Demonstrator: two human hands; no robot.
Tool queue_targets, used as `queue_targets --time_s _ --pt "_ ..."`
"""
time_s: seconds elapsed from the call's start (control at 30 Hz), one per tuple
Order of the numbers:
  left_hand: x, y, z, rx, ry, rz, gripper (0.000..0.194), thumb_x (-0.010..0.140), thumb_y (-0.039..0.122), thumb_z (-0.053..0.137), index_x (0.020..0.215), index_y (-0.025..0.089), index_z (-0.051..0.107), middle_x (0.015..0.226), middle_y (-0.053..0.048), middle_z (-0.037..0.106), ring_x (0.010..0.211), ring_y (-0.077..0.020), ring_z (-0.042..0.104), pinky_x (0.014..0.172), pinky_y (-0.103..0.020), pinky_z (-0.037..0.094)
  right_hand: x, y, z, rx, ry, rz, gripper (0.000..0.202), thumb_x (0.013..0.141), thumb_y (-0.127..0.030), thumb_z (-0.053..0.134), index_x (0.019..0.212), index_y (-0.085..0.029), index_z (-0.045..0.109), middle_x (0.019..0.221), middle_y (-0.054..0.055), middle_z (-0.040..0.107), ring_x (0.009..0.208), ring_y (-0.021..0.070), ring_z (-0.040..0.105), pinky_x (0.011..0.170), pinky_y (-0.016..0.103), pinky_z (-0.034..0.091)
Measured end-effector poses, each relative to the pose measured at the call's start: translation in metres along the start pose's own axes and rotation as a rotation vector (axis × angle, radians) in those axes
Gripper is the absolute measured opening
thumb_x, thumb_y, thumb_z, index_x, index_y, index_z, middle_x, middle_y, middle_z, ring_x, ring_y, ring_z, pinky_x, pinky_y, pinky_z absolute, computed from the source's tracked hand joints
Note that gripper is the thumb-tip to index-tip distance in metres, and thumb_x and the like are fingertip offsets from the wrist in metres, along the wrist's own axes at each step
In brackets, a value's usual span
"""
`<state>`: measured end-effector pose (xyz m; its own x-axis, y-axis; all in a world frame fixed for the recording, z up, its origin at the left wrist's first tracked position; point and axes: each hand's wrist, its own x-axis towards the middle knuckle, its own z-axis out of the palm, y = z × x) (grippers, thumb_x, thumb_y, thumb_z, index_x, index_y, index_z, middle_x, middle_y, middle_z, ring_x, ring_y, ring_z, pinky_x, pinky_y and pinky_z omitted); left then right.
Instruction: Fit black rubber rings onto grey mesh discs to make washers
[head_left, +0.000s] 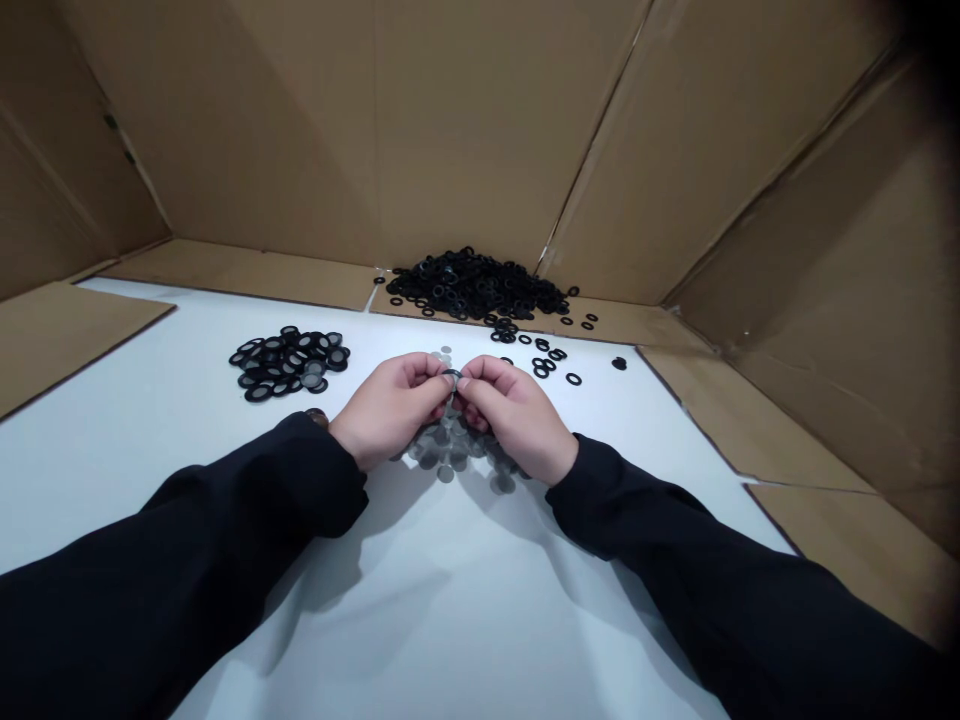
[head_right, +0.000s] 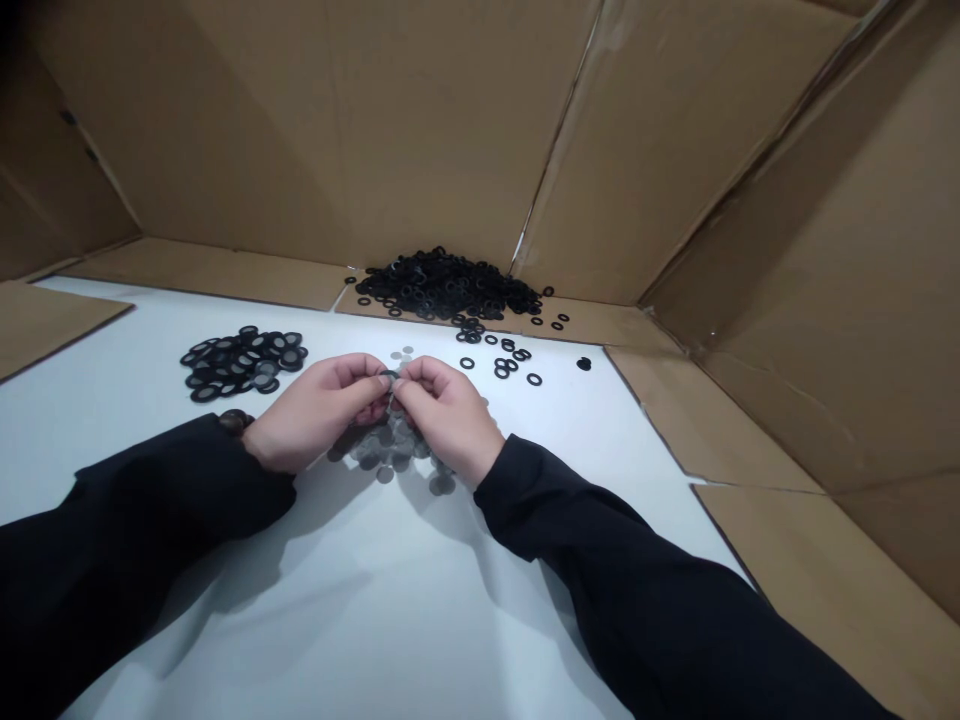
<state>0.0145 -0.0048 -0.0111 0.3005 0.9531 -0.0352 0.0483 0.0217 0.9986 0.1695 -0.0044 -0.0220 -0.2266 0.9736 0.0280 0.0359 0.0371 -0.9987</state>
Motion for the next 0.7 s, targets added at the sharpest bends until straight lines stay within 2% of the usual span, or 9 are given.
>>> queue_targets --time_s 0.2,0.43,0.7 --pt "0.0005 0.0008 0.0011 -0.034 0.008 -0.003 0.019 0.083 0.028 0.058 0.07 0.017 0.052 0.056 0.004 0.047 0.05 -0.0073 0.039 0.047 -0.02 0.028 -0.0012 -0.0026 -0.001 -0.064 -0.012 -0.071 0.016 0.078 -0.03 0.062 0.073 -0.02 0.05 0.061 -0.006 0.051 0.053 0.0086 0.043 0.051 0.023 0.034" --pt "0.0006 0.0028 0.0021 -0.028 0.048 0.025 0.024 0.084 0.029 0.056 0.065 0.018 0.048 0.055 0.005 0.046 0.048 -0.0071 0.038 0.045 -0.02 0.029 -0.0018 -0.0009 0.001 -0.02 0.0 -0.052 0.017 0.081 -0.033 0.061 0.075 -0.02 0.052 0.063 -0.004 0.056 0.052 0.0087 0.044 0.05 0.023 0.034" --pt "-0.0017 0.0061 0.0019 0.06 0.057 0.024 0.026 0.086 0.032 0.056 0.065 0.017 0.049 0.055 0.006 0.045 0.045 -0.0061 0.036 0.042 -0.019 0.028 -0.0031 -0.0018 -0.0003 -0.13 0.019 -0.122 0.016 0.083 -0.032 0.058 0.075 -0.02 0.05 0.062 -0.005 0.051 0.056 0.0101 0.044 0.053 0.024 0.035"
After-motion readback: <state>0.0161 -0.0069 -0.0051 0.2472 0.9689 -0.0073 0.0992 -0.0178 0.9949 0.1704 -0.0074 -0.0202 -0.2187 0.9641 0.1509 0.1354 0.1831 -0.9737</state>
